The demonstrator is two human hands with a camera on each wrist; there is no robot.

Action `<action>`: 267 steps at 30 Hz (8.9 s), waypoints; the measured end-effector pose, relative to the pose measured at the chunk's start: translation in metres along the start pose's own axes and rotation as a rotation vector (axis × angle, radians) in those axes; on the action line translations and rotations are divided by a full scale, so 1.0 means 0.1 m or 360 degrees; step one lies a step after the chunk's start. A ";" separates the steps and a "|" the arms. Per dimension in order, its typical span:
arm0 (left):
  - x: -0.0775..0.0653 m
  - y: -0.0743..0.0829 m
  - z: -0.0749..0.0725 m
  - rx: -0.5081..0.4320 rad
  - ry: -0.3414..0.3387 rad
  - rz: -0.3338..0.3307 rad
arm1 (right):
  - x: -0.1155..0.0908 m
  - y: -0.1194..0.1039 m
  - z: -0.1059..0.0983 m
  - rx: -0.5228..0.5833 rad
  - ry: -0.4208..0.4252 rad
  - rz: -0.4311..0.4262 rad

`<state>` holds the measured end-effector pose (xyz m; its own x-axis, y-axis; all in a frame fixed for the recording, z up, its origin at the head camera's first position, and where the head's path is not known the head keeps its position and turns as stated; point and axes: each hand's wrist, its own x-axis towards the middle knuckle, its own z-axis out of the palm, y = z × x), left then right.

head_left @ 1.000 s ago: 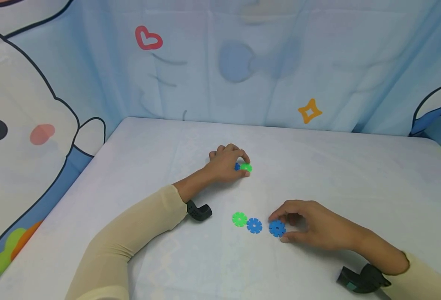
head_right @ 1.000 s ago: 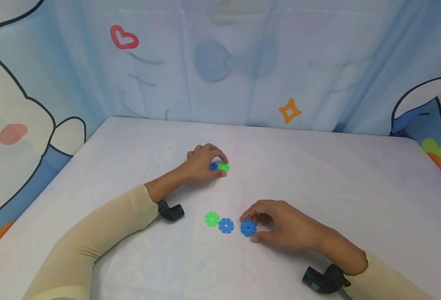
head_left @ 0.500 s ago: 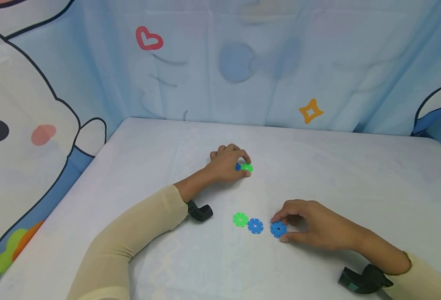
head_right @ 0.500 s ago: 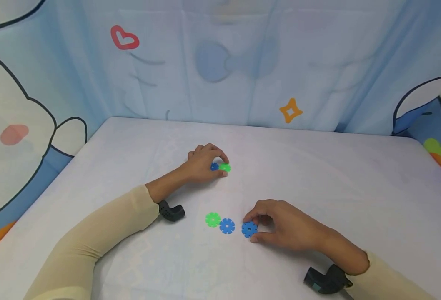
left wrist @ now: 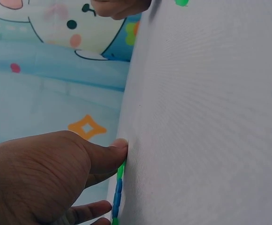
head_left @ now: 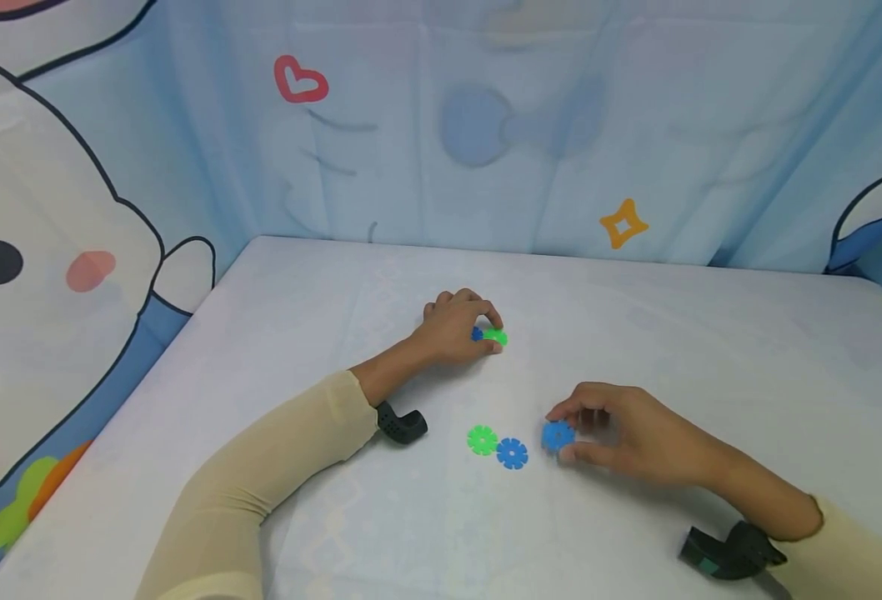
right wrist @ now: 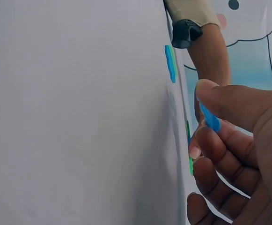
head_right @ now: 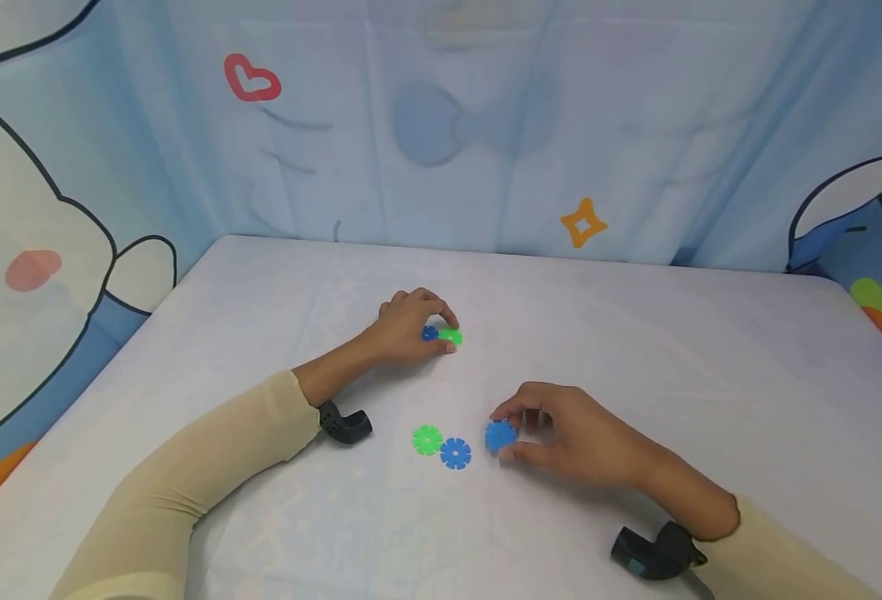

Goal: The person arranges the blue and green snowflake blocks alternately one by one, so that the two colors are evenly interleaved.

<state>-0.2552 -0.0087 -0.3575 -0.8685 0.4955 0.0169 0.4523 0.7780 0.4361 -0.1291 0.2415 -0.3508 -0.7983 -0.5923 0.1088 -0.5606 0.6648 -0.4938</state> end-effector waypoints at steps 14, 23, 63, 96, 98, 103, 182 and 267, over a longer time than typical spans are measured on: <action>0.06 -0.02 0.07 0.0043 0.0016 0.0005 | 0.50 0.21 -0.13 0.0018 0.0110 0.0043; 0.05 -0.01 0.06 0.0062 0.0006 0.0020 | 0.94 0.49 -0.16 0.0119 0.0107 0.0217; 0.06 -0.04 0.06 0.0060 0.0013 0.0042 | 1.09 0.62 0.00 -0.0001 0.0165 0.0257; 0.05 -0.02 0.05 0.0067 0.0010 0.0016 | 1.08 0.63 0.00 0.0008 0.0169 0.0256; 0.05 -0.02 0.05 0.0068 0.0011 0.0017 | 1.08 0.63 0.00 0.0006 0.0170 0.0252; 0.05 -0.02 0.05 0.0068 0.0011 0.0022 | 1.08 0.63 0.00 -0.0002 0.0174 0.0253; 0.18 0.08 0.19 0.0116 -0.0008 0.0038 | 0.63 -0.60 0.45 -0.0209 -0.0132 -0.0057; 0.14 0.08 0.12 0.0087 -0.0013 0.0030 | 0.73 -0.36 0.21 0.0006 -0.0244 -0.0152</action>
<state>-0.2611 0.0085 -0.3644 -0.8582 0.5130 0.0173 0.4790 0.7883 0.3860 -0.1621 0.1646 -0.3430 -0.6986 -0.7152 0.0229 -0.6311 0.6008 -0.4906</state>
